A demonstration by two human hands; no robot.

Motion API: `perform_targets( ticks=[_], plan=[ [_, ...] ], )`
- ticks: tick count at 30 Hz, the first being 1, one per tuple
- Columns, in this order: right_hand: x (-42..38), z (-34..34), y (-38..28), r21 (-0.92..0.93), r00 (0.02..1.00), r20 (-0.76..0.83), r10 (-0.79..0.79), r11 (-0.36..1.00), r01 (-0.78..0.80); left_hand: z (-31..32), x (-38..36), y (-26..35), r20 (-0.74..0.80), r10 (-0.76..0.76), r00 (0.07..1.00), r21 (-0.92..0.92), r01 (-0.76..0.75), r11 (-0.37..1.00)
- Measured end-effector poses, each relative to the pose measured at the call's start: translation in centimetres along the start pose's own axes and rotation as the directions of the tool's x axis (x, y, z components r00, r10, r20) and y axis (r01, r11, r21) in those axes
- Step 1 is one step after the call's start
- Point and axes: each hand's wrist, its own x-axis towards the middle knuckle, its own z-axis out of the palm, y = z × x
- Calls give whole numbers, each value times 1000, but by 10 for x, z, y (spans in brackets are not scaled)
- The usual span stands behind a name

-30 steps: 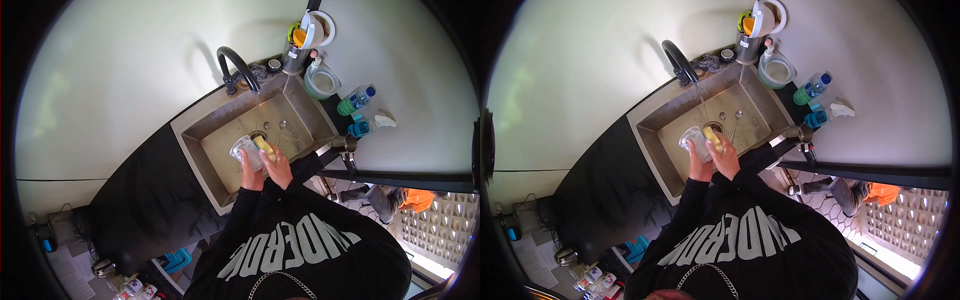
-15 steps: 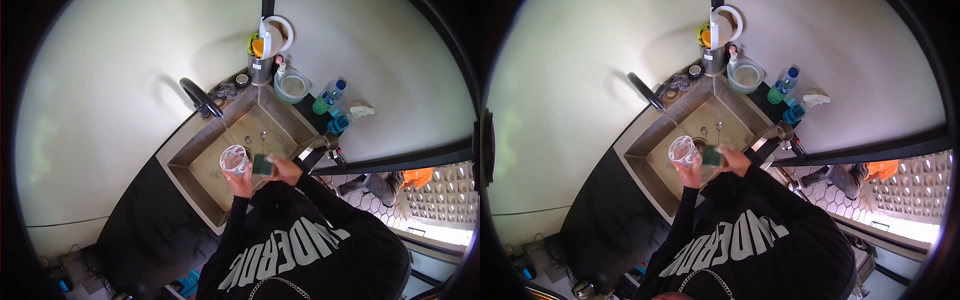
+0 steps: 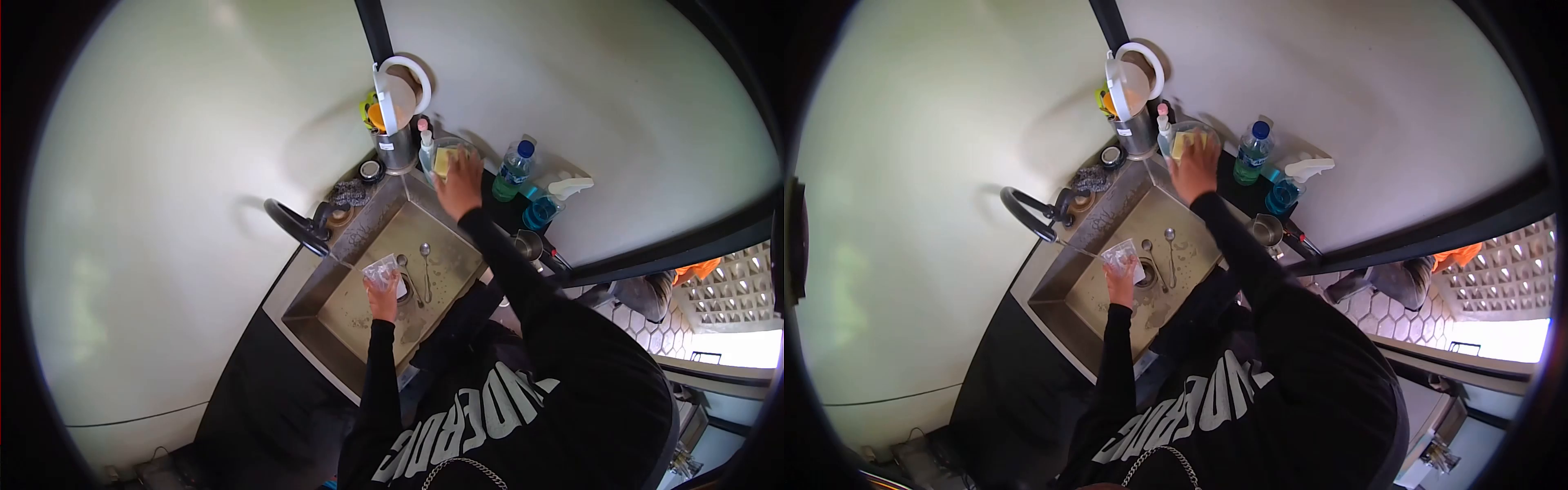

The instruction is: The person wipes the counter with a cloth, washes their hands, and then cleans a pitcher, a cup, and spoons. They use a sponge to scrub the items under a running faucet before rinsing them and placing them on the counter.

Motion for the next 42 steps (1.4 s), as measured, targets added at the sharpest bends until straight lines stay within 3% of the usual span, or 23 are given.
perform_targets(
  ticks=[1, 2, 3, 5, 6, 8, 9, 11, 12, 13, 15, 16, 18, 22, 24, 25, 27, 28, 30, 34, 37, 39, 42],
  plan=[
    [-13, -3, -12, 142, 993, -109, -34, 989, 49, -27, 10, 19, 110, -361, 926, -533, 361, 765],
    [-34, 2, -26, 397, 999, 46, -25, 918, 4, -42, 16, 33, 389, -563, 730, -811, 560, 166],
    [-59, 11, -41, 617, 977, 206, -58, 783, -83, -38, 18, 35, 398, -577, 714, -800, 577, 162],
    [-106, 21, -82, 589, 765, 643, 25, 622, -516, -31, 11, 33, 347, -656, 671, -839, 534, 103],
    [-128, 32, -94, 590, 747, 665, 3, 611, -528, -23, 6, 29, 349, -680, 644, -827, 553, 100],
    [-153, 57, -114, 444, 444, 895, -48, 213, -871, -6, 7, 16, 412, -622, 666, -836, 548, 33],
    [-148, 54, -118, 440, 435, 898, -70, 205, -874, -12, 5, 18, 404, -641, 653, -832, 554, 40],
    [-126, 45, -111, 142, 137, 976, -171, 20, -990, -44, 5, 28, 317, -528, 788, -621, 593, 512],
    [-133, 58, -110, 51, 58, 969, -242, -31, -998, -65, 9, 24, 345, -497, 796, -488, 605, 629],
    [-139, 57, -113, 41, 49, 966, -254, -35, -999, -68, 6, 24, 348, -506, 789, -475, 614, 630],
    [-148, 51, -115, -251, -95, 882, -462, -288, -924, -65, 2, 31, 190, -653, 733, -691, 572, 442],
    [-151, 47, -116, -256, -102, 879, -466, -282, -924, -65, 0, 26, 189, -659, 728, -689, 576, 439],
    [-156, 38, -117, -268, -69, 876, -477, -362, -893, -62, -2, 14, 354, -495, 793, -922, 383, -46],
    [-165, 34, -112, 126, 136, 924, -358, -53, -991, -73, -10, 14, 325, -621, 713, -894, 445, 43],
    [-170, 45, -103, 752, 659, 659, -363, 298, -588, -103, 0, 24, 471, -600, 647, -857, 497, -135],
    [-157, 39, -100, 752, 656, 658, -370, 302, -586, -101, 2, 23, 469, -603, 645, -859, 493, -140],
    [-130, 22, -92, 846, 804, 387, -451, 520, -116, -94, 8, 21, 402, -510, 761, -899, 433, -62],
    [-123, 15, -91, 845, 801, 389, -456, 522, -113, -91, 11, 21, 402, -512, 759, -900, 430, -68],
    [-113, 3, -87, 693, 751, 401, -524, 710, 126, -86, 20, 23, 348, -450, 822, -866, 466, 182],
    [-106, -19, -81, 610, 666, 498, -556, 770, 187, -98, 39, 16, 410, -437, 801, -663, 591, 460],
    [-116, -16, -77, 667, 643, 576, -504, 745, -13, -112, 37, 4, 474, -334, 815, -466, 554, 689],
    [-129, -6, -77, 755, 547, 640, -539, 572, -321, -122, 26, 3, 218, -254, 942, -366, 320, 874],
    [-143, -7, -86, 740, 505, 667, -548, 564, -366, -142, 26, 4, 289, -300, 909, -279, 380, 882]
  ],
)
